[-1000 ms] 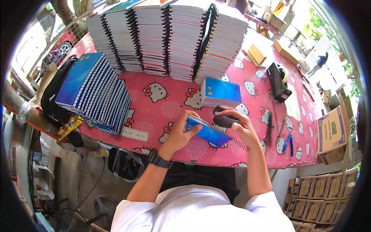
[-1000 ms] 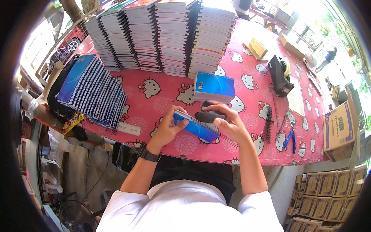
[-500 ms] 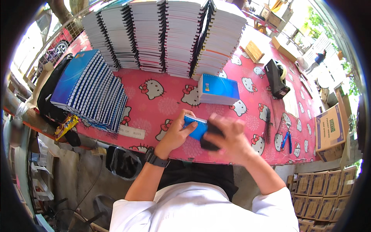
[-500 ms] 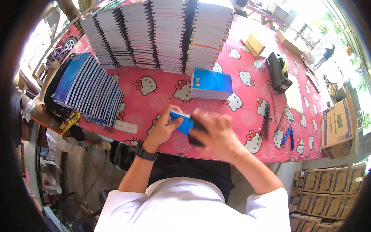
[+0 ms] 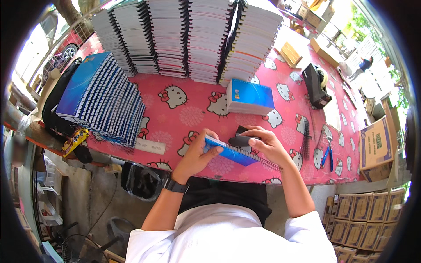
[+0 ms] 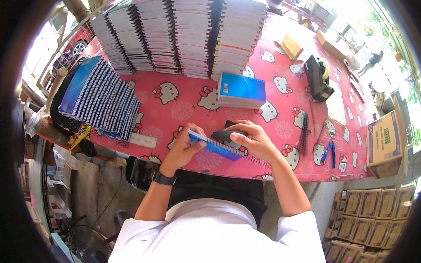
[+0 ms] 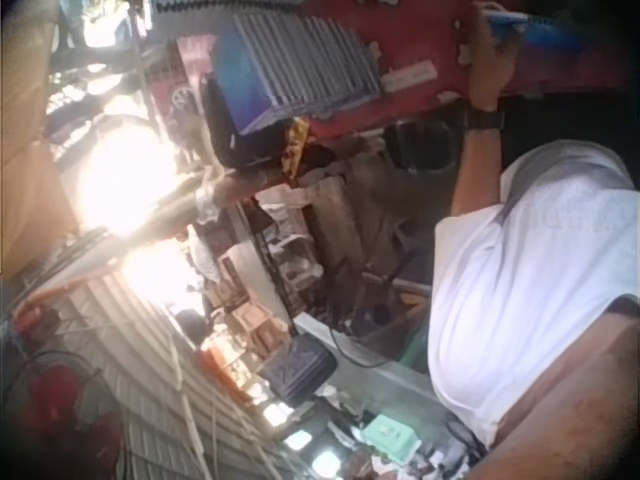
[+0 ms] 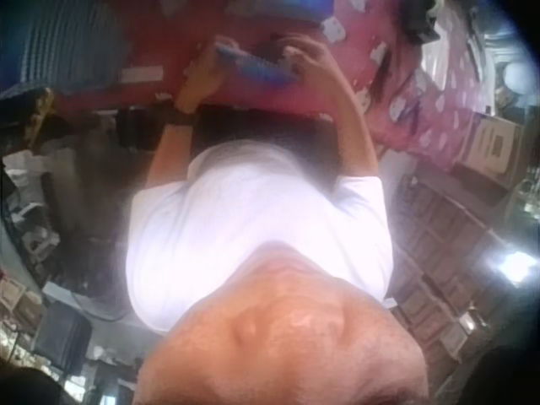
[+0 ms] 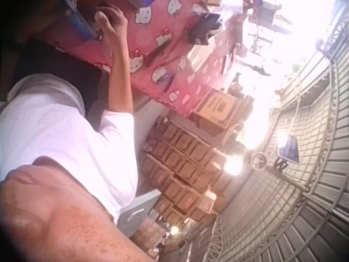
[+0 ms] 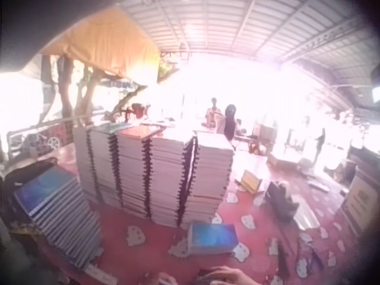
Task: The person binds spiral notebooks by threading a plastic spiral through the punched holes of the paper and covers, then trims the excess spiral with pliers.
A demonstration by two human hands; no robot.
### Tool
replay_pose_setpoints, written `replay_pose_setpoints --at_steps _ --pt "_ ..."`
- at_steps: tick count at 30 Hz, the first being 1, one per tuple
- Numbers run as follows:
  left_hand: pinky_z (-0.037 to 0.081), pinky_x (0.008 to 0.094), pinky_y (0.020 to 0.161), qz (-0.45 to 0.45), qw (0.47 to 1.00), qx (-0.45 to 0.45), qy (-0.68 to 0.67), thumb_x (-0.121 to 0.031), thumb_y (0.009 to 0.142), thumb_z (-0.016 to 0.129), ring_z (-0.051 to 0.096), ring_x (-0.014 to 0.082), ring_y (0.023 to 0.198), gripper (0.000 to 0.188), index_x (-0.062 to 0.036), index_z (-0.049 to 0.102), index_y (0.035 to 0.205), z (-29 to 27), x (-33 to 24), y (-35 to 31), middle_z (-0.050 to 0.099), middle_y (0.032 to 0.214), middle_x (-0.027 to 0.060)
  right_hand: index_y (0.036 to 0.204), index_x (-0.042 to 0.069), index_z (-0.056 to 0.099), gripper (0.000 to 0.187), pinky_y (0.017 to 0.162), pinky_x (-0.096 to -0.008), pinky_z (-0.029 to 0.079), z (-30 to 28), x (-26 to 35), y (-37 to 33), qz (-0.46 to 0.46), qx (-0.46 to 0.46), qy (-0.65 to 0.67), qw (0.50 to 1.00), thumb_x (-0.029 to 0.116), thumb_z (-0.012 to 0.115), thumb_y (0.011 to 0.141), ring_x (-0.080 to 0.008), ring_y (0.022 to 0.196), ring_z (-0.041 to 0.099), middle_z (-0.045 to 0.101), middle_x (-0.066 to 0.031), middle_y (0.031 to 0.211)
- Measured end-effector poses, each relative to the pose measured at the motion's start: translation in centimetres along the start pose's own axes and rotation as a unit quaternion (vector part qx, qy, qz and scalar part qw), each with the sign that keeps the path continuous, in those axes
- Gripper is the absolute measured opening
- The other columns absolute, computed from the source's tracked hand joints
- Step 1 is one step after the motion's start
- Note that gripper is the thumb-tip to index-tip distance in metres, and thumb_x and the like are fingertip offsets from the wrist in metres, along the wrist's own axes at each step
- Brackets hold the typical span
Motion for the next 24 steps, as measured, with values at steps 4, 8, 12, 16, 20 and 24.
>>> replay_pose_setpoints --at_steps 4,8,12,16,20,24 --pt "0.042 0.0261 0.070 -0.019 1.000 0.003 -0.003 -0.025 0.089 0.066 0.049 0.0088 0.079 0.030 -0.0075 0.047 0.105 0.2 0.1 -0.3 0.052 0.089 0.0019 0.107 0.001 0.068 0.050 0.091 -0.0370 0.044 1.0 0.1 -0.2 -0.125 0.106 0.193 0.967 0.046 0.063 0.085 -0.0242 0.111 0.054 0.057 -0.0168 0.124" --pt "0.042 0.0261 0.070 -0.022 1.000 -0.002 -0.004 -0.026 0.089 0.066 0.050 0.0091 0.079 0.032 -0.0069 0.047 0.106 -0.1 0.4 -0.4 0.052 0.090 0.0023 0.107 0.001 0.068 0.058 0.096 -0.0377 0.041 0.3 1.0 0.7 -0.079 0.017 0.053 0.995 0.053 0.061 0.083 -0.0237 0.113 0.054 0.056 -0.0173 0.126" --pt "0.041 0.0272 0.086 -0.054 0.998 0.019 -0.041 -0.016 0.091 0.063 0.049 0.0103 0.097 0.026 -0.0089 0.045 0.109 0.2 -0.5 -0.2 0.051 0.101 0.0021 0.107 0.003 0.069 0.060 0.096 -0.0389 0.042 1.3 2.1 0.1 -0.116 0.085 0.193 0.971 0.057 0.064 0.080 -0.0245 0.114 0.053 0.055 -0.0173 0.128" --pt "0.041 0.0274 0.086 -0.055 0.994 -0.004 -0.098 -0.017 0.092 0.062 0.048 0.0099 0.097 0.025 -0.0088 0.047 0.111 0.5 -0.8 -0.1 0.051 0.102 0.0018 0.110 0.005 0.068 0.059 0.097 -0.0425 0.041 -0.8 3.9 -1.5 -0.251 -0.063 -0.121 0.958 0.050 0.074 0.072 -0.0348 0.116 0.052 0.053 -0.0198 0.130" --pt "0.042 0.0238 0.075 -0.035 0.994 -0.050 -0.095 -0.025 0.094 0.061 0.048 0.0078 0.086 0.024 -0.0087 0.050 0.108 0.8 -0.4 0.0 0.052 0.093 0.0004 0.110 0.016 0.067 0.058 0.098 -0.0440 0.032 2.8 7.2 -3.8 -0.281 -0.074 -0.443 0.848 0.032 0.084 0.056 -0.0315 0.118 0.047 0.044 -0.0139 0.137" --pt "0.042 0.0247 0.077 -0.027 0.993 -0.061 -0.092 -0.021 0.089 0.066 0.050 0.0088 0.089 0.028 -0.0087 0.051 0.110 0.9 -1.0 -0.1 0.053 0.093 0.0009 0.108 0.019 0.066 0.057 0.097 -0.0420 0.028 3.2 6.2 -5.2 -0.286 -0.001 -0.379 0.880 0.033 0.084 0.056 -0.0299 0.117 0.046 0.043 -0.0129 0.138"
Point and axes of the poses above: each hand's wrist, its own y-axis towards the middle knuckle, its own z-axis out of the palm, x = y × z, the point moved 4 cm from there along y, towards the middle knuckle
